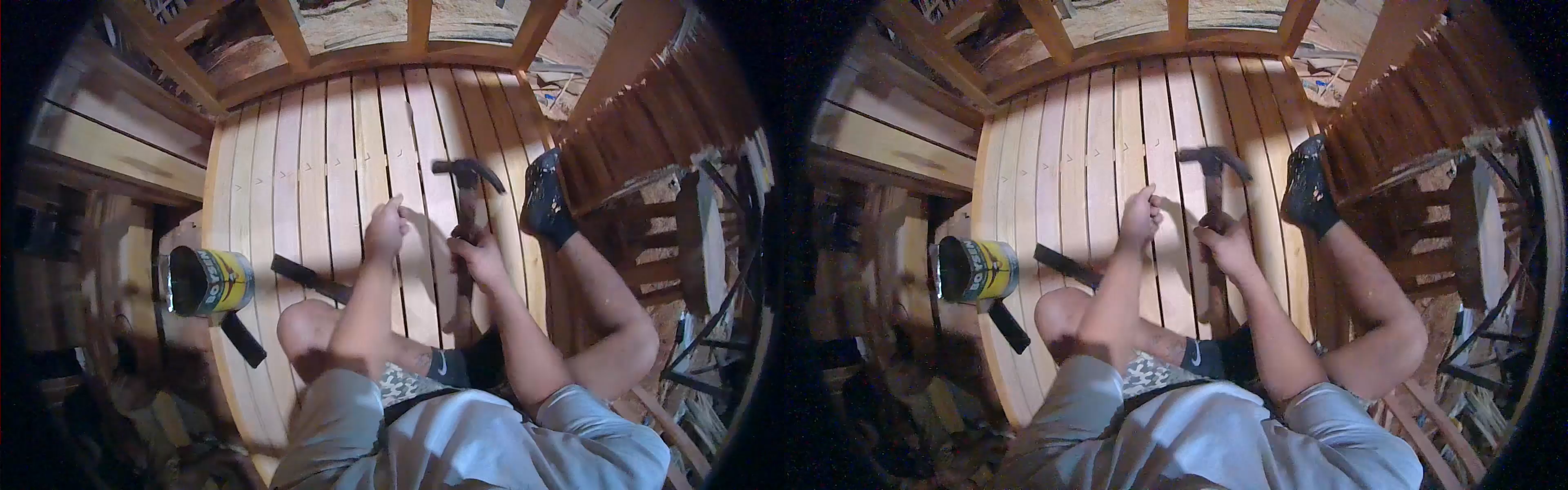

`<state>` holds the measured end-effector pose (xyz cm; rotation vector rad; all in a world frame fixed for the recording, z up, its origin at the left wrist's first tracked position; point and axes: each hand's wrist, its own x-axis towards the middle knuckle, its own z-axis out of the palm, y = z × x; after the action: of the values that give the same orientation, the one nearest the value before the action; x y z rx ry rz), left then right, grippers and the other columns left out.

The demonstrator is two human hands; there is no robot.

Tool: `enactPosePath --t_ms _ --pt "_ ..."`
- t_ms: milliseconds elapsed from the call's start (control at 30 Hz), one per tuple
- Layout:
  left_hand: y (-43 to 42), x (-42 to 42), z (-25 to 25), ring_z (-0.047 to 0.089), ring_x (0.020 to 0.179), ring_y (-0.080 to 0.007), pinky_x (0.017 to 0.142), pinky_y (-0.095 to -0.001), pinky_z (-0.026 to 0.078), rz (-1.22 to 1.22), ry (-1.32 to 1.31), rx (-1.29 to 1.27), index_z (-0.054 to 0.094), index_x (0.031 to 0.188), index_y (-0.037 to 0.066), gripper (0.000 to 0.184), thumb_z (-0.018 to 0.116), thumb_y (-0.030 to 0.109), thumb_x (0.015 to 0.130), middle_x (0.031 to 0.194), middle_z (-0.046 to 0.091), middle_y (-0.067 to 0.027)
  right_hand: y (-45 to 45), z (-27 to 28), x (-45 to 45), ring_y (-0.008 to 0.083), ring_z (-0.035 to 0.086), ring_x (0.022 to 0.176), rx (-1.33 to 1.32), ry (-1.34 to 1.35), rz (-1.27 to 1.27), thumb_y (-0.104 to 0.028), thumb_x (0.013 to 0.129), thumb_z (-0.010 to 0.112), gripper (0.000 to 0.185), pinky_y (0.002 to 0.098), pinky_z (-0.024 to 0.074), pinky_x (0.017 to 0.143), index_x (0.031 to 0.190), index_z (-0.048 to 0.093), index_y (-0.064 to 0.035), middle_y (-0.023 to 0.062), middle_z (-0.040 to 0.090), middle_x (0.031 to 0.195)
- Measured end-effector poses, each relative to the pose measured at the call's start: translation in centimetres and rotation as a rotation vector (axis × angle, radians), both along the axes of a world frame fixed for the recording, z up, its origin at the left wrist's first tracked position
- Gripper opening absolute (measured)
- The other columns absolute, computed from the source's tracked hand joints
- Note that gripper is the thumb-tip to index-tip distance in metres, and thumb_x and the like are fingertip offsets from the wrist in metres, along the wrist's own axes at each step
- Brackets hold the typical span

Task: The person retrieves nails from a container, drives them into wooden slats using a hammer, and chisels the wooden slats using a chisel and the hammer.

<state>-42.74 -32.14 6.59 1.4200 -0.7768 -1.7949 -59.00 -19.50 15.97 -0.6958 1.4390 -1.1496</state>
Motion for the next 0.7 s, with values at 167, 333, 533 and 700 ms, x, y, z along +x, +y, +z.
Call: enactPosePath --t_ms 167,333,533,700 --pt "5.4 -1.4 -1.2 0.056 0.071 -0.0183 0.066 -0.0312 0.05 0.161 0.727 0.228 0.055 0.1 -0.006 0.019 0.041 0.002 0.091 0.085 0.059 -0.0091 4.4 0.9 2.1 0.0151 0.056 0.048 0.089 0.122 -0.102 -0.012 0.082 0.071 0.019 0.0316 0.0454 0.044 0.082 0.055 -0.003 0.0045 0.056 0.062" --pt "9.3 -3.1 6.5 0.063 0.092 -0.028 0.083 -0.0388 0.056 0.272 0.964 0.254 0.057 0.114 -0.01 0.028 0.043 -0.002 0.092 0.106 0.063 -0.017 5.7 4.7 3.6 0.0137 0.057 0.051 -0.082 0.205 -0.169 -0.014 0.08 0.074 0.023 0.0306 0.0452 0.045 0.08 0.053 -0.0037 0.0046 0.059 0.065" --pt "14.0 -1.8 7.9 0.061 0.101 -0.0267 0.094 -0.0414 0.049 0.016 0.995 -0.088 0.056 0.118 -0.006 0.026 0.046 0.005 0.096 0.114 0.062 -0.0131 7.2 5.3 3.9 0.0153 0.067 0.071 -0.217 0.534 -0.12 -0.015 0.072 0.078 0.028 0.0327 0.054 0.068 0.089 0.065 0.0031 0.0109 0.07 0.078" --pt "15.1 -1.2 7.0 0.056 0.118 -0.0265 0.101 -0.0421 0.046 0.125 1.027 -0.094 0.054 0.111 -0.004 0.02 0.043 0.001 0.096 0.124 0.059 -0.0151 7.6 6.2 5.6 0.0211 0.07 0.072 -0.205 0.563 -0.12 -0.015 0.073 0.077 0.029 0.035 0.0546 0.069 0.092 0.064 0.0028 0.0139 0.07 0.079"
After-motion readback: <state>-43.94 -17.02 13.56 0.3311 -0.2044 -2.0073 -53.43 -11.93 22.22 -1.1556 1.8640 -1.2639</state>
